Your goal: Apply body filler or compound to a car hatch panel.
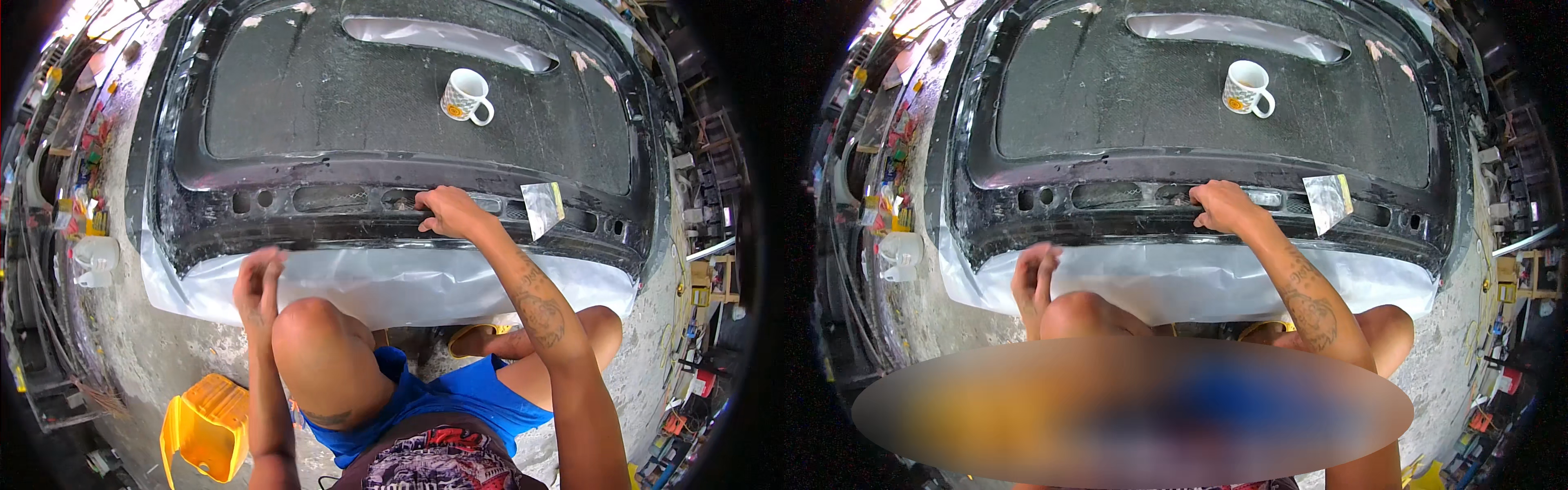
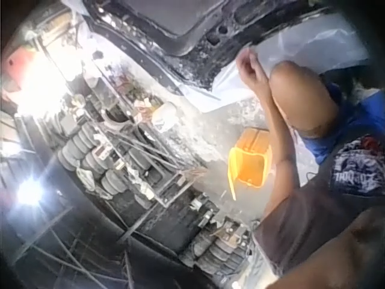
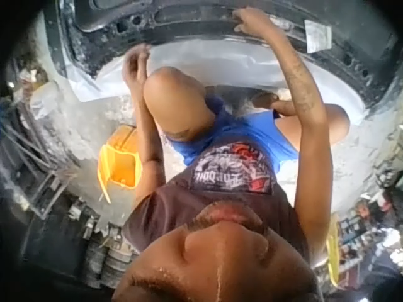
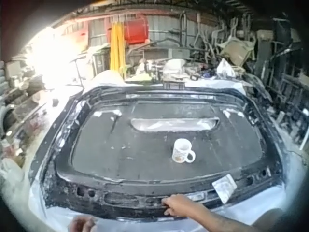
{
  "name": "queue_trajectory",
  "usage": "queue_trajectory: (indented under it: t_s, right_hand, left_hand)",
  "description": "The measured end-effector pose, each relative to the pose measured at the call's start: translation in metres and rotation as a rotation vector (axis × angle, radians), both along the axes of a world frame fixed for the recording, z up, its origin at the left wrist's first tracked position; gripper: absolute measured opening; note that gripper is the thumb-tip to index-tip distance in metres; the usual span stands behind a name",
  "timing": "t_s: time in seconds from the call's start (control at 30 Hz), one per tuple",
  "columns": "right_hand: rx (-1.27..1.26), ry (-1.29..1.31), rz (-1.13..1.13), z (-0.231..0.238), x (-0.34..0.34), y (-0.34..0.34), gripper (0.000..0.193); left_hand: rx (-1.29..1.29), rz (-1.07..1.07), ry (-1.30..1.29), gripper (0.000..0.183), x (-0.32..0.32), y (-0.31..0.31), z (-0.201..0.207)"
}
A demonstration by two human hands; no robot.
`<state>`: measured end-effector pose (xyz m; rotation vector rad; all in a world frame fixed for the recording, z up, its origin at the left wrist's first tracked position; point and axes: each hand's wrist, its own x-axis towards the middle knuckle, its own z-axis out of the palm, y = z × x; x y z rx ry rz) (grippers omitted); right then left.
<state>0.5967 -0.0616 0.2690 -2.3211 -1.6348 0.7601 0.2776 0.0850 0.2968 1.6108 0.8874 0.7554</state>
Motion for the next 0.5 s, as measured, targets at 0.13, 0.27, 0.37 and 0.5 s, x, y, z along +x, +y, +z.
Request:
queue_trajectory:
  t_s: [0.13, 0.27, 0.37, 0.5]
  right_hand:
    - [0.013, 0.028, 0.022, 0.006, -0.002, 0.007, 0.032]
    - [0.073, -0.009, 0.085, -0.010, 0.007, -0.003, 0.035]
    - [0.084, -0.027, 0.089, -0.006, 0.004, -0.002, 0.035]
    - [0.064, -0.032, 0.099, -0.006, 0.007, -0.001, 0.033]
  left_hand:
    - [-0.099, -0.707, 0.071, 0.022, 0.092, 0.025, 0.038]
    - [0.301, -0.952, 0.193, 0.022, 0.163, 0.014, 0.016]
    - [0.349, -0.959, 0.150, 0.022, 0.176, 0.011, -0.006]
    - [0.345, -1.129, 0.364, 0.023, 0.185, 0.008, -0.003]
